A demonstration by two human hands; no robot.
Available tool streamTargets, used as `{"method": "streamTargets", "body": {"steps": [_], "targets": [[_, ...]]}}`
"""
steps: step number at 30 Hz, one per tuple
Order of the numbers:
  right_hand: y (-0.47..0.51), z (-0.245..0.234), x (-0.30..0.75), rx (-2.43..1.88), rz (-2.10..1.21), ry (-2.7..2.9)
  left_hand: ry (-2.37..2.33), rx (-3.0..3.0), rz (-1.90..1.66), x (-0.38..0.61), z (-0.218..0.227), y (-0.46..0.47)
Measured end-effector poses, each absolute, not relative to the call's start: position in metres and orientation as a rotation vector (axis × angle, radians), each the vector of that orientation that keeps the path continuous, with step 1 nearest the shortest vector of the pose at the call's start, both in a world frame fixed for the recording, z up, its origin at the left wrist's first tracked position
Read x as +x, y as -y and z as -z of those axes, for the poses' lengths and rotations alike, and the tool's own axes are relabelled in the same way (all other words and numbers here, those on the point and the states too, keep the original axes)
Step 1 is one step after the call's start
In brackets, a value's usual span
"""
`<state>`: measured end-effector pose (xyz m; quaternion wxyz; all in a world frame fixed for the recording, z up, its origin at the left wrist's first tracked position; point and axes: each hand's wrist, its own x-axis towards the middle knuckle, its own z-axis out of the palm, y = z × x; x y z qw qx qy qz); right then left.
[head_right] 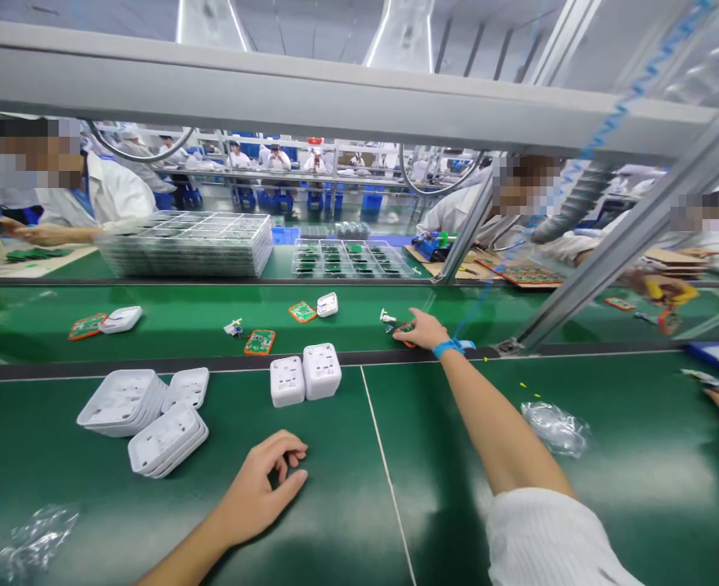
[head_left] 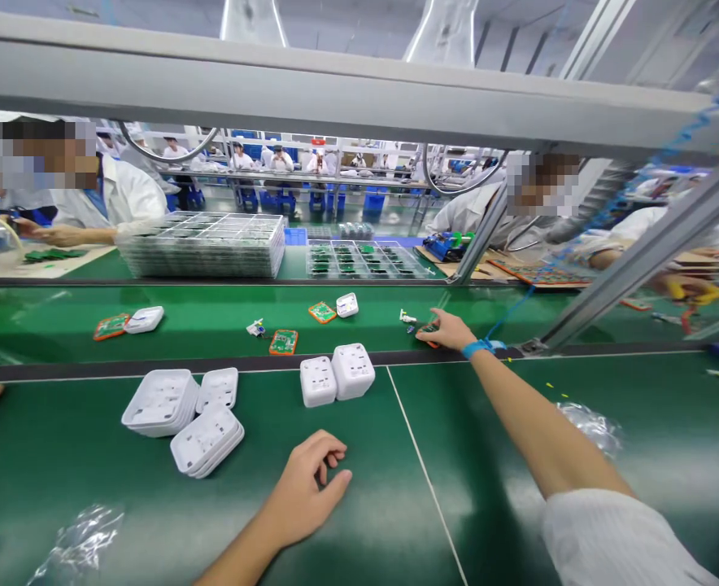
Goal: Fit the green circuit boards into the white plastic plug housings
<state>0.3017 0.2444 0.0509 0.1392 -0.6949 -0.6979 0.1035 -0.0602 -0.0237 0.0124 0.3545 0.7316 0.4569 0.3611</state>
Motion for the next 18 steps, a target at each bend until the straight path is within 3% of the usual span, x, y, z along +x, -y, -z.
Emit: {"method": "streamTargets", "body": {"steps": [7, 12, 18], "targets": [[-0.142, -0.045, 0.248, -1.906, -0.157, 2.175, -1.235, 1.990, -0.980, -0.060, -0.012, 0.028], [-0.025, -0.029, 0.199, -1.684, 0.126, 2.472, -1.398, 2.137, -0.957, -0.058, -0.005, 0.032], [0.017, -0.034, 0.177, -1.208, -0.412, 2.609, -1.480, 2.373, -0.654, -0.052, 0.002, 0.037]]}}
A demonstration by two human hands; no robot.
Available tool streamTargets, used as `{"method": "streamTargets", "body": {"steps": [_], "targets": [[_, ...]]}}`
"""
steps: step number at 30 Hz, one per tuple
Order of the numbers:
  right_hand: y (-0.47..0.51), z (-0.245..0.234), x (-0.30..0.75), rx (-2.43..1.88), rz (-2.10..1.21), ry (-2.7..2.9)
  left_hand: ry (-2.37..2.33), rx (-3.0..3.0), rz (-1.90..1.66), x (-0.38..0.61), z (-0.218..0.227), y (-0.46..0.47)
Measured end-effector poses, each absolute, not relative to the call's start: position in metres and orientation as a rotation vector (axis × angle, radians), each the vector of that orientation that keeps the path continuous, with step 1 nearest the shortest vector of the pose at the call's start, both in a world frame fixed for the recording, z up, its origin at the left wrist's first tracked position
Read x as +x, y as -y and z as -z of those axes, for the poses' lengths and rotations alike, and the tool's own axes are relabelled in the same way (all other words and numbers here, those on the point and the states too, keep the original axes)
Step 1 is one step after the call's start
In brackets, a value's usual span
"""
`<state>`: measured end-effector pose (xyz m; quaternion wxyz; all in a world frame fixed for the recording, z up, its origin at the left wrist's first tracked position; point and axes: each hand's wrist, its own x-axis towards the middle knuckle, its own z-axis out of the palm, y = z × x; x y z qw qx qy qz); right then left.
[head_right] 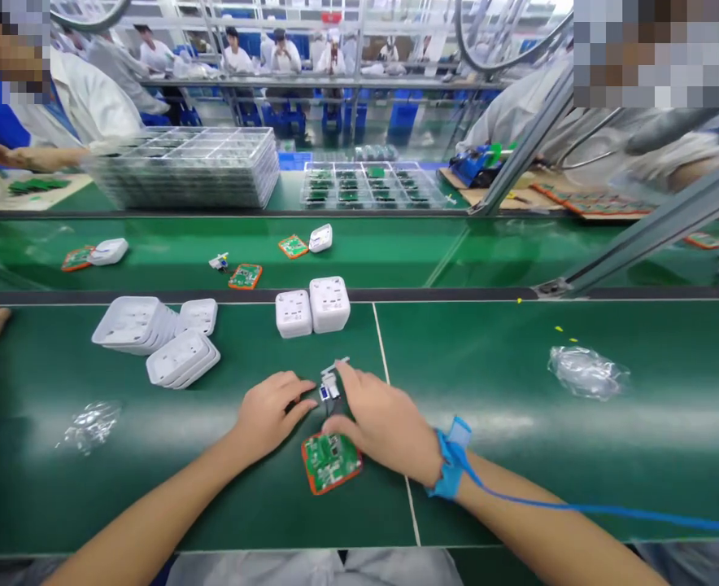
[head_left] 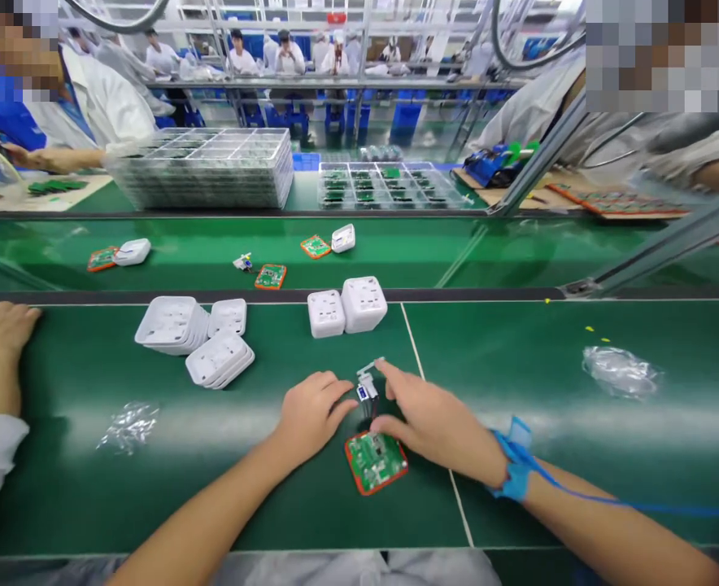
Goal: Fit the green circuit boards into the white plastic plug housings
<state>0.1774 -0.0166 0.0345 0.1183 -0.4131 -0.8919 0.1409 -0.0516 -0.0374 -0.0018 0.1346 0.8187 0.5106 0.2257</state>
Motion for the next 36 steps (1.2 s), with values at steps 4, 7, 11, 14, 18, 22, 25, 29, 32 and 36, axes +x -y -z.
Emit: {"method": "streamTargets", "body": {"steps": [4, 7, 11, 14, 18, 22, 25, 29, 32, 36], "targets": [[-0.020, -0.030, 0.185, -0.965, -0.474, 2.680, -1.441, 2.489, -0.479, -0.050, -0.002, 0.040], [-0.034, -0.023, 0.191, -0.785, -0.544, 2.738, -1.385, 2.476, -0.448, -0.050, -0.007, 0.041], [-0.032, -0.025, 0.199, -0.601, -0.648, 2.854, -1.339, 2.459, -0.421, -0.049, -0.012, 0.044], [-0.029, -0.026, 0.203, -0.568, -0.626, 2.890, -1.327, 2.445, -0.381, -0.047, -0.014, 0.045], [-0.031, -0.024, 0.205, -0.520, -0.845, 2.664, -1.301, 2.346, -0.422, -0.048, -0.014, 0.044], [-0.031, -0.024, 0.203, -0.501, -1.170, 2.296, -1.250, 2.260, -0.549, -0.050, -0.011, 0.042], [-0.027, -0.022, 0.196, -0.487, -1.280, 2.092, -1.178, 2.160, -0.624, -0.048, -0.012, 0.042], [-0.015, -0.014, 0.180, -0.543, -1.428, 1.919, -1.155, 1.904, -0.720, -0.044, -0.017, 0.044], [-0.007, -0.009, 0.171, -0.691, -1.425, 1.854, -1.151, 1.797, -0.786, -0.041, -0.018, 0.046], [-0.005, -0.009, 0.171, -0.756, -1.211, 1.955, -1.142, 1.709, -0.941, -0.039, -0.013, 0.047]]}}
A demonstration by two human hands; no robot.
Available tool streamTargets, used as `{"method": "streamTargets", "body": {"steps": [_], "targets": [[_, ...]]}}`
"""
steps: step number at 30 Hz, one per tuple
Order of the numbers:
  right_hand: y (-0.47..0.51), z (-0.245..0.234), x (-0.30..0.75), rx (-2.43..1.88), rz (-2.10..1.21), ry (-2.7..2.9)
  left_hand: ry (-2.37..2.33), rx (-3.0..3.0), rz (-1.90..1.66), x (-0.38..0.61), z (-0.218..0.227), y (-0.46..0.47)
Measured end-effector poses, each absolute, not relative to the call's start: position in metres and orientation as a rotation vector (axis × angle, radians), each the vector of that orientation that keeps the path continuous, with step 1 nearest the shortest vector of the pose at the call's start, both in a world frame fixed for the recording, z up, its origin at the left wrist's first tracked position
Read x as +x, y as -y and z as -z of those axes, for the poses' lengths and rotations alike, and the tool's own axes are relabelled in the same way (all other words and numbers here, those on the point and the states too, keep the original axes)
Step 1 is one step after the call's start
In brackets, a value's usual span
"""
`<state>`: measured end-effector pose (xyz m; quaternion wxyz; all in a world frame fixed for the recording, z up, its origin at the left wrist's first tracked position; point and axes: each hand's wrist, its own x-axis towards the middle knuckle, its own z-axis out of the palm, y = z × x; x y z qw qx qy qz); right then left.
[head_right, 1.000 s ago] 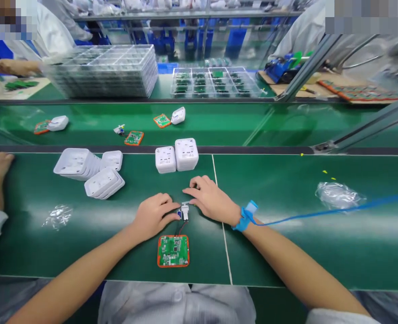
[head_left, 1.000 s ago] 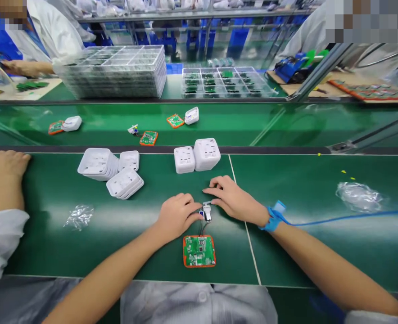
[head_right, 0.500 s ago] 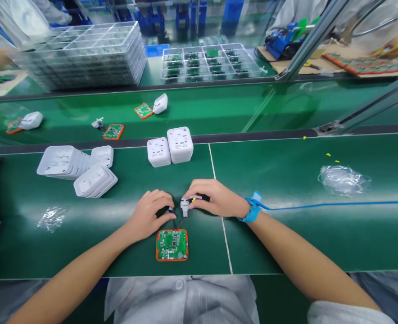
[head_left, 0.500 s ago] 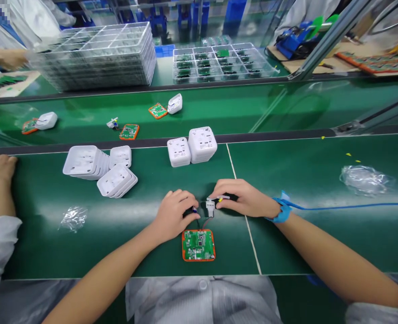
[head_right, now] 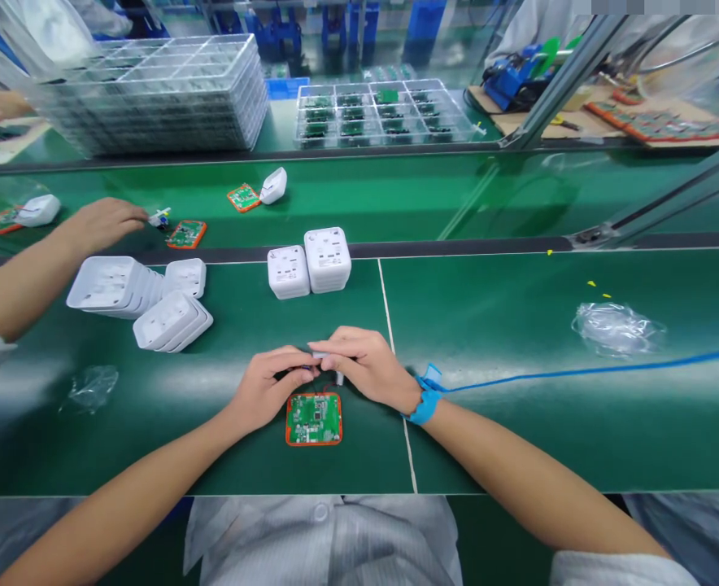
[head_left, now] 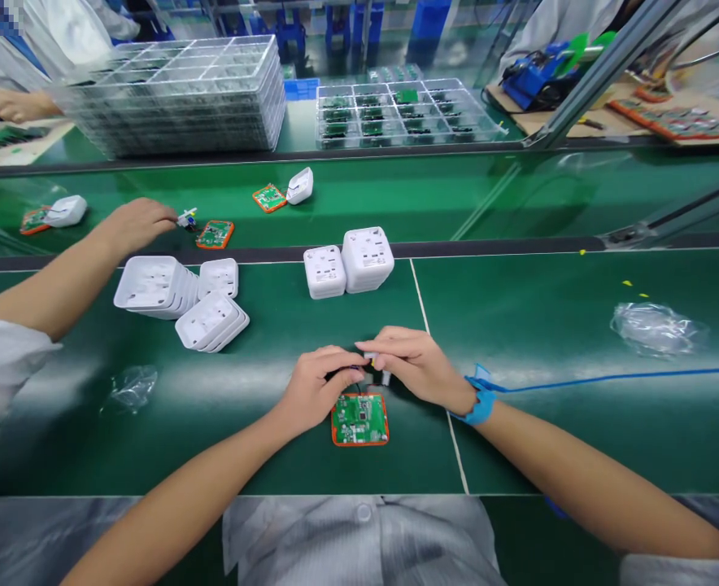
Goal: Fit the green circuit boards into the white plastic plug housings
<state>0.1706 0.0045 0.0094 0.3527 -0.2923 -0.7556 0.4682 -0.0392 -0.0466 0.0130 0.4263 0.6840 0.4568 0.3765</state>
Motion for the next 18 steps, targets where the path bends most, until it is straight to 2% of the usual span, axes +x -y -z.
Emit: {"method": "streamTargets", "body": {"steps": [6, 13, 18], "targets": [[-0.005, -0.013, 0.169, -0.817, -1.166, 1.999, -1.277, 1.516, -1.019, -0.037, -0.006, 0.049], [0.000, -0.012, 0.163, -0.772, -1.068, 2.024, -1.167, 1.691, -1.158, -0.038, 0.000, 0.046], [0.002, -0.010, 0.161, -0.729, -1.050, 1.996, -1.279, 1.593, -1.045, -0.036, -0.003, 0.047]]}}
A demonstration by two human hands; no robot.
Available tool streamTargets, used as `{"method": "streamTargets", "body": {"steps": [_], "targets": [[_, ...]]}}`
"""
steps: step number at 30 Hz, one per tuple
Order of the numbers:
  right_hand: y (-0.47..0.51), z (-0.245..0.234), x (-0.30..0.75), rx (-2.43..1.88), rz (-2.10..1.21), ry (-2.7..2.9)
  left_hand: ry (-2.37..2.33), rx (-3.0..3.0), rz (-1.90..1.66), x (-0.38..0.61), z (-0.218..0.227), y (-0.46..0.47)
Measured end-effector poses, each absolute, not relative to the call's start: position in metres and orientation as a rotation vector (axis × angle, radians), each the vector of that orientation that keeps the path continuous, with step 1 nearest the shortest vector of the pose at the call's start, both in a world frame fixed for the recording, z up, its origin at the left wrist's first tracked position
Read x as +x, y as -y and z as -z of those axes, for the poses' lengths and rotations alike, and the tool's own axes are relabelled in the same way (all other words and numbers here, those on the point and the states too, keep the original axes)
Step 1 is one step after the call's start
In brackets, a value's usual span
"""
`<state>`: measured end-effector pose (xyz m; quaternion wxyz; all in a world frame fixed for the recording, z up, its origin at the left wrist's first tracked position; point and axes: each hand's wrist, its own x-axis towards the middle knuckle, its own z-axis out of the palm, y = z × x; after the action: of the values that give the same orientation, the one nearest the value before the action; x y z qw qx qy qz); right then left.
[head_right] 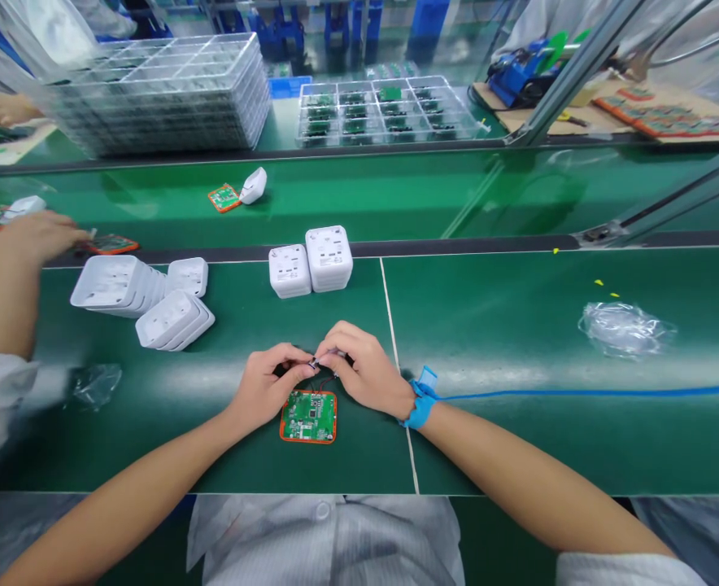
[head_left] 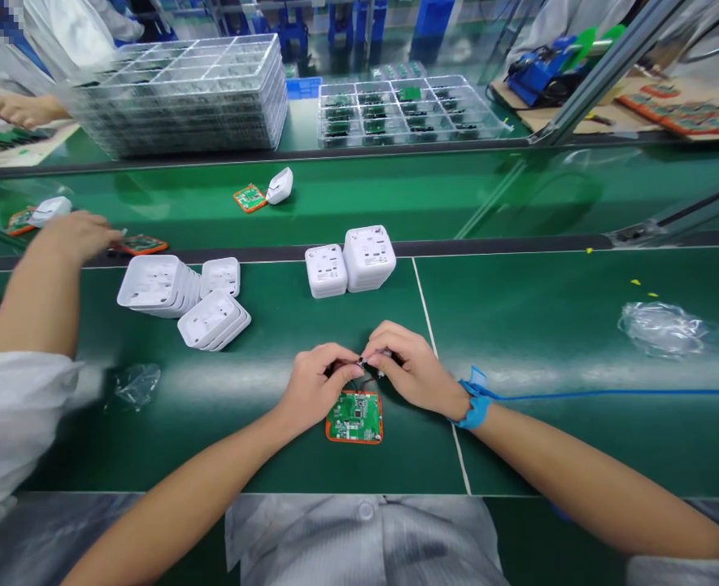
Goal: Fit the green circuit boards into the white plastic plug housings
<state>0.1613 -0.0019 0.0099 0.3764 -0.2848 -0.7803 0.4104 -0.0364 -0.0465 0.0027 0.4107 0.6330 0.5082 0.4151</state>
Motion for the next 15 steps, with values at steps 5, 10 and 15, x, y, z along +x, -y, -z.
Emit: {"method": "streamTargets", "body": {"steps": [5, 10, 15], "targets": [[0.0038, -0.0084, 0.1588, -0.712, -1.024, 2.001, -1.307, 1.454, -0.894, -0.0325, -0.0087, 0.0495], [0.0060, -0.0070, 0.1567, -0.682, -0.997, 2.001, -1.274, 1.346, -0.868, -0.0305, -0.0083, 0.0492], [0.0079, -0.0019, 0.1538, -0.679, -0.985, 1.977, -1.248, 1.237, -0.939, -0.0297, -0.0022, 0.0493]]}}
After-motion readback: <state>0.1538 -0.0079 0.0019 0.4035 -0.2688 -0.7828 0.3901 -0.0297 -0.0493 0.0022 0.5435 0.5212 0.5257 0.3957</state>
